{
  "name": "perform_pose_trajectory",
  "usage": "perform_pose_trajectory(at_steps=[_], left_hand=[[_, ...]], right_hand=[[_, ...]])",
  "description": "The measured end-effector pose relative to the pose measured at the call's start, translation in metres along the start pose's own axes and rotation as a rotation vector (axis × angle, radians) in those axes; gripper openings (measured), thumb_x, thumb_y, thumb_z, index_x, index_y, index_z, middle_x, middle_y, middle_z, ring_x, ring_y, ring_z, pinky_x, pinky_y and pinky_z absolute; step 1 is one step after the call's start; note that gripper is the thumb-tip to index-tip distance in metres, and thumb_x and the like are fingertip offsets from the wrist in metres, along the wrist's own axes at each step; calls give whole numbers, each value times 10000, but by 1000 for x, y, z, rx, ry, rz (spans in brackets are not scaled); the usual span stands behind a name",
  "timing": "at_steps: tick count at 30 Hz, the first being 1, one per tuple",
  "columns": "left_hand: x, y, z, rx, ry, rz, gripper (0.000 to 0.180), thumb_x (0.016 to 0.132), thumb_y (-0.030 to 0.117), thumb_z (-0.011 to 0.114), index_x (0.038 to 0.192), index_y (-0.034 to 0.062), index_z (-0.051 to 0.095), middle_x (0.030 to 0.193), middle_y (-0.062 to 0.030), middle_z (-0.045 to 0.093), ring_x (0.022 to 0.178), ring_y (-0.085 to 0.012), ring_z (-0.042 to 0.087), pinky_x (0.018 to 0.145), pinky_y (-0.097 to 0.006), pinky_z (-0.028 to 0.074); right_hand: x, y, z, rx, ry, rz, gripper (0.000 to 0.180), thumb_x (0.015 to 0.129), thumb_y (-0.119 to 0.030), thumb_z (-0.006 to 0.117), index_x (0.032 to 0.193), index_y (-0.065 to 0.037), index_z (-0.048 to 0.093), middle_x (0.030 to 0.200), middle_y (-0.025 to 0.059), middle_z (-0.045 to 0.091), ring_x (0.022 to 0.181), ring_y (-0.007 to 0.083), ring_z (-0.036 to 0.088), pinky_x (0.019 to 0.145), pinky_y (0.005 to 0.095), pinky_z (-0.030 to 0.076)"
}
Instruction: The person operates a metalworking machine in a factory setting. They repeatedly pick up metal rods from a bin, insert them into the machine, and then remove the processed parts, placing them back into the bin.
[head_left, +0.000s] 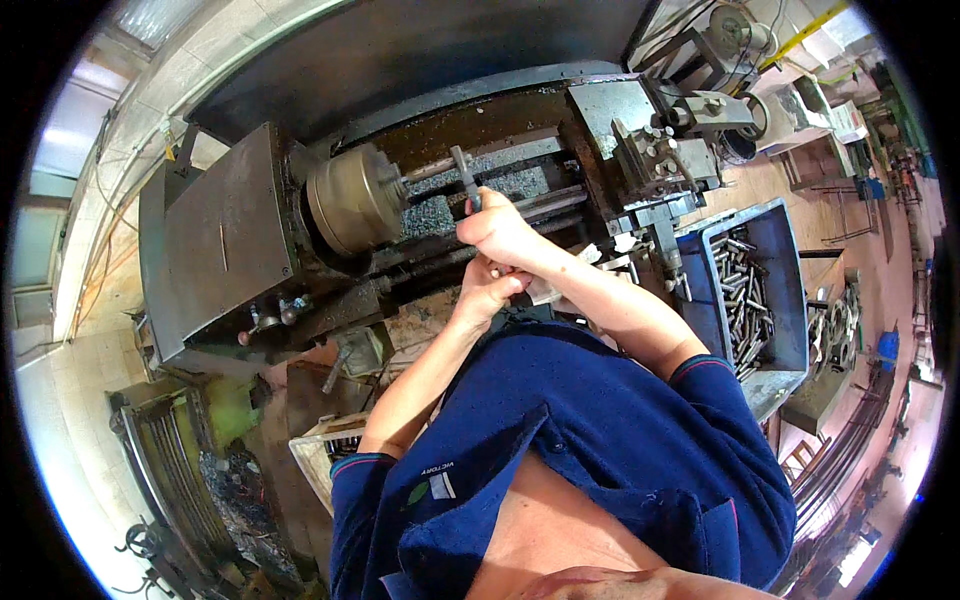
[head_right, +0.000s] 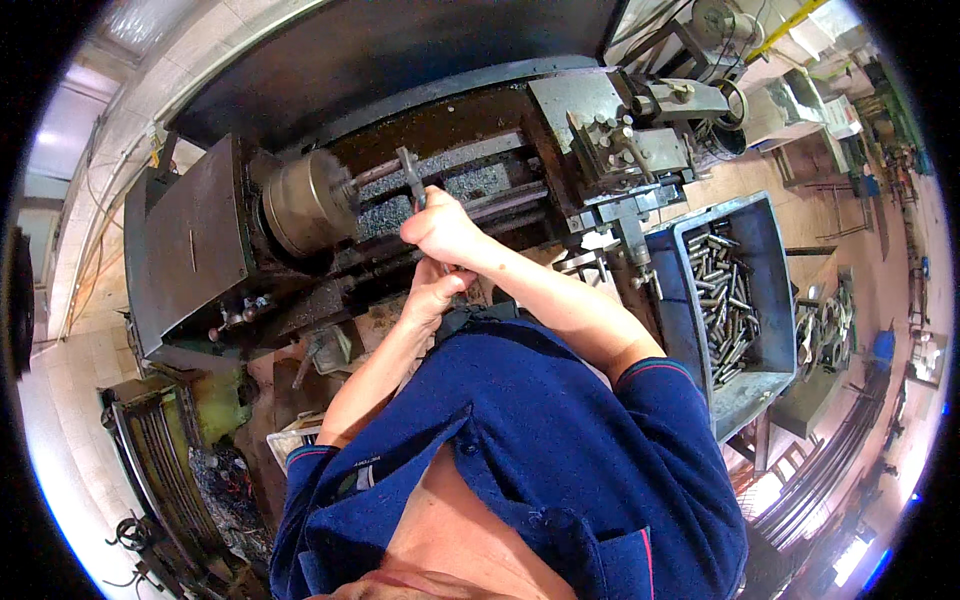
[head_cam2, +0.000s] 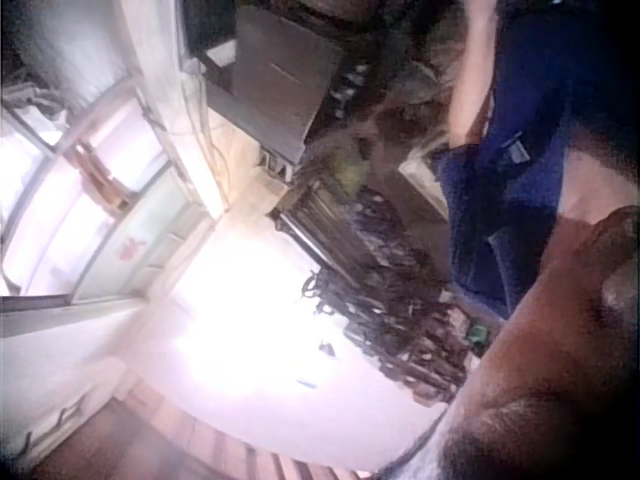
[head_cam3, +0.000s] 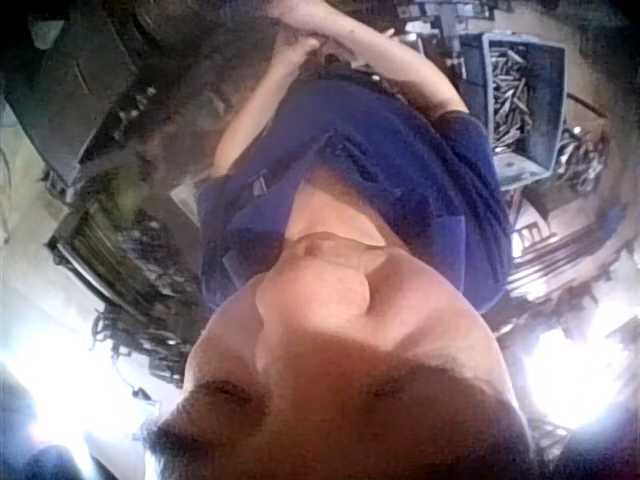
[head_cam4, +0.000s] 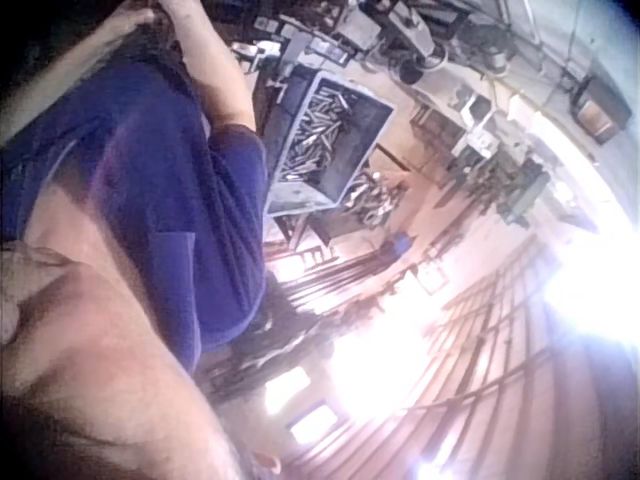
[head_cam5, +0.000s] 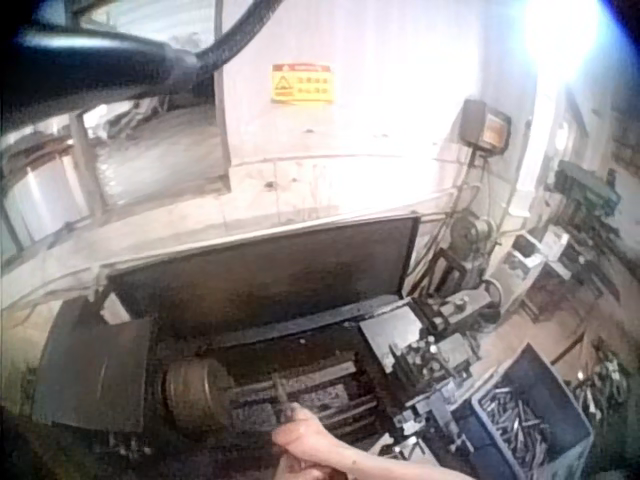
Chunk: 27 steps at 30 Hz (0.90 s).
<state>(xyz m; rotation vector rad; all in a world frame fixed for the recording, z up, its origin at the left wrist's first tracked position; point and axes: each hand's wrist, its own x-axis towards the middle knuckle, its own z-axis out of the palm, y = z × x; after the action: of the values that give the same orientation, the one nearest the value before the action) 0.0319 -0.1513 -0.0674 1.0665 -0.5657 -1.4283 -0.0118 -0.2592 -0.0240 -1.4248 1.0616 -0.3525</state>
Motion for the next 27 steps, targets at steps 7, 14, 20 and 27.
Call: perform_pose_trajectory(at_steps=[7, 14, 20, 27], left_hand=[[9, -8, 3, -43, -92, 31, 458, 646, 108, 749, 1034, -9, 536, 897, -40, 608, 837, -134, 595, 726, -254, 490], [3, -5, -5, -72, -59, 125, 550, 639, 157, 802, 1068, -6, 500, 920, -19, 575, 868, -119, 561, 763, -261, 465], [8, -9, -5, -38, -90, 15, 537, 634, 120, 790, 1072, -2, 504, 940, -22, 581, 880, -121, 561, 776, -270, 460], [7, -11, -11, -87, -211, 22, 499, 656, 98, 760, 1073, -14, 511, 957, -32, 577, 889, -118, 552, 784, -266, 450]], right_hand=[[-3, 2, -10, 104, 45, -22, 208, 626, -116, 598, 768, -16, 484, 675, 73, 504, 635, 156, 471, 560, 316, 413], [-4, -4, 1, 13, -20, -66, 209, 626, -124, 586, 769, -7, 490, 700, 105, 527, 683, 177, 505, 617, 330, 432], [-3, 2, -1, 165, 75, 29, 192, 623, -43, 559, 789, -62, 464, 672, -13, 434, 621, 95, 403, 519, 267, 336], [1, 5, 2, 73, 98, 38, 210, 607, -109, 595, 757, -20, 478, 669, 71, 503, 637, 167, 484, 567, 319, 414]])
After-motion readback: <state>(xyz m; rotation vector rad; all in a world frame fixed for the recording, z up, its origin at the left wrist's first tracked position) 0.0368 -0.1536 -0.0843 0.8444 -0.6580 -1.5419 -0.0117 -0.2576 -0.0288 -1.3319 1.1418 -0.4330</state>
